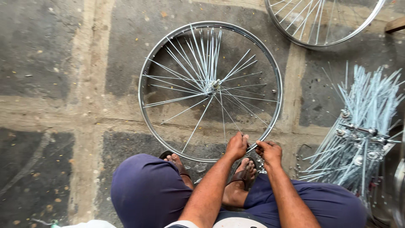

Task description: The person sits on the floor and installs spokes into a bicycle wheel rim, threading them through the hub and securing them with nuts. The person repeatedly picks up spokes and nuts, inserts them into the wheel, and tightens them by hand.

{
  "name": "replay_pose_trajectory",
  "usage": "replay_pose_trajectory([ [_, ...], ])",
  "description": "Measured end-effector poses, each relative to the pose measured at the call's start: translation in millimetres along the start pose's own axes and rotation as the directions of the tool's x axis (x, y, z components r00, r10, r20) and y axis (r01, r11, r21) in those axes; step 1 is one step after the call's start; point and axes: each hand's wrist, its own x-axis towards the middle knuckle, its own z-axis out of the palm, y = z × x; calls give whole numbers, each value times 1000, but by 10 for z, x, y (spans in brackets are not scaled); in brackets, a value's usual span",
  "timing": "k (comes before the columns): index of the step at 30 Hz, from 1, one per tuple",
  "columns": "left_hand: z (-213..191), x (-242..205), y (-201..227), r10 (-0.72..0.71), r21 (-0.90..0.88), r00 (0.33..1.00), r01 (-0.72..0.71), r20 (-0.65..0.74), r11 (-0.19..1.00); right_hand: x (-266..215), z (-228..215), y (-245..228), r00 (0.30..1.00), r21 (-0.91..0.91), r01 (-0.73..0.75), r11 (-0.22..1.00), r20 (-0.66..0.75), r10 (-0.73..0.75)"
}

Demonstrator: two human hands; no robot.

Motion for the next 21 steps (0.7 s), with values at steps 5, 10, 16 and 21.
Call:
replay_pose_trajectory([
  [5, -124, -85, 185, -58, 49, 998, 57, 15, 997, -53, 76, -70, 1000, -50, 27, 998, -15, -28],
  [10, -76, -93, 158, -80, 5, 997, 80, 14, 997, -130, 109, -74, 999, -44, 44, 998, -14, -44],
  [16, 27, 247, -307, 349, 209, 935, -354, 59, 912, -47, 137, 67, 995, -238, 72, 969, -45, -85],
  [21, -101, 237, -409, 319, -3, 900, -333, 297, 943, 5, 208, 125, 988, -213, 145, 966, -23, -154],
])
